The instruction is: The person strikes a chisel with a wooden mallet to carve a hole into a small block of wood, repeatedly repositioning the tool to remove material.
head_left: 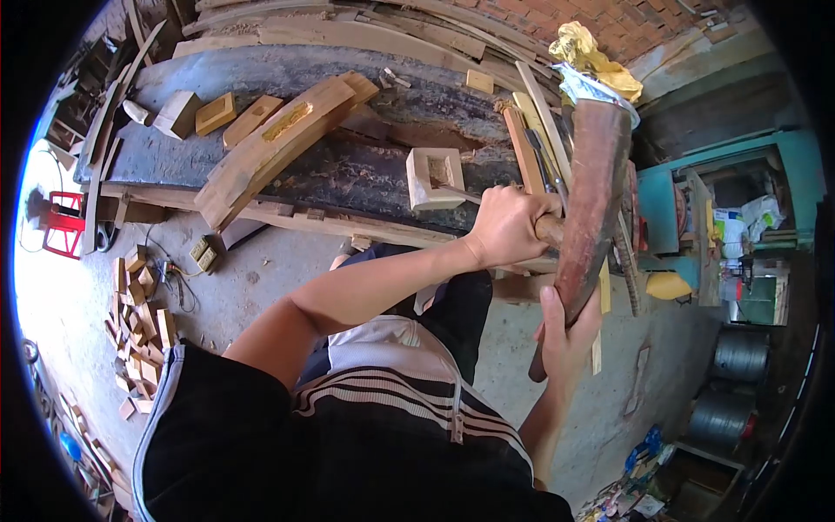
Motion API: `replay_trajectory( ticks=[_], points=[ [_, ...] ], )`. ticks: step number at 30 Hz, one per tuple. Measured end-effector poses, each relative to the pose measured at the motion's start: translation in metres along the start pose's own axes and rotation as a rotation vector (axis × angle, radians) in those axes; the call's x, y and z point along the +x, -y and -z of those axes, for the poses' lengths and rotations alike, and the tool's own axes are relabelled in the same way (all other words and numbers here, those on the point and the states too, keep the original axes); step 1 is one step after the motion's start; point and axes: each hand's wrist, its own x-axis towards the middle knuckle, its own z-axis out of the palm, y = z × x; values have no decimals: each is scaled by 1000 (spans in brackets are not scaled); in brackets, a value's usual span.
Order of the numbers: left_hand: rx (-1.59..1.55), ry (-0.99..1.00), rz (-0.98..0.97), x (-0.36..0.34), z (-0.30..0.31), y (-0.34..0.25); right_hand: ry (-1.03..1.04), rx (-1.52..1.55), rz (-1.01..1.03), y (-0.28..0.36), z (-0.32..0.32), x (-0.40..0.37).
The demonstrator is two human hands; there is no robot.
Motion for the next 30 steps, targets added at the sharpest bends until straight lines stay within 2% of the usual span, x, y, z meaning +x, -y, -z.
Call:
replay_trajectory(
  ticks=[1,5,8,9,10,12,14,16,17,18,20,22,26,28,30],
  points=[
    [-58,-33,23,2,1,1,5,156,-155,14,0,-4],
    [-195,-220,186,31,7,6,-86,212,-124,-1,-2,-9],
    [-364,-306,301,58,20,19,-62,217,-124,-2,-2,-10],
    [-373,-252,383,64,35,20,-62,266,-151,-2,-3,-11],
    [-523,-163,498,69,46,23,-65,312,-181,-2,-3,-13],
    [-402,-198,485,80,62,31,-74,294,-190,-4,-3,-15],
    [-414,-127,499,81,75,34,-69,281,-196,-4,-3,-15],
    [-425,-83,380,75,77,31,-76,267,-206,-4,0,-15],
    [-254,-49,310,73,71,40,-75,265,-208,-2,3,-12],
    [-256,-48,313,69,66,34,-95,300,-156,1,6,-6],
    [-387,-18,181,54,49,13,-112,331,-109,14,14,6],
    [-271,-94,16,45,27,12,-216,433,95,30,20,22],
    [-129,-64,10,39,10,9,-255,421,146,34,18,43],
    [-129,-70,17,37,6,10,137,47,-117,33,7,43],
    [-82,-81,-20,39,8,10,214,156,-144,26,21,51]
  ],
)
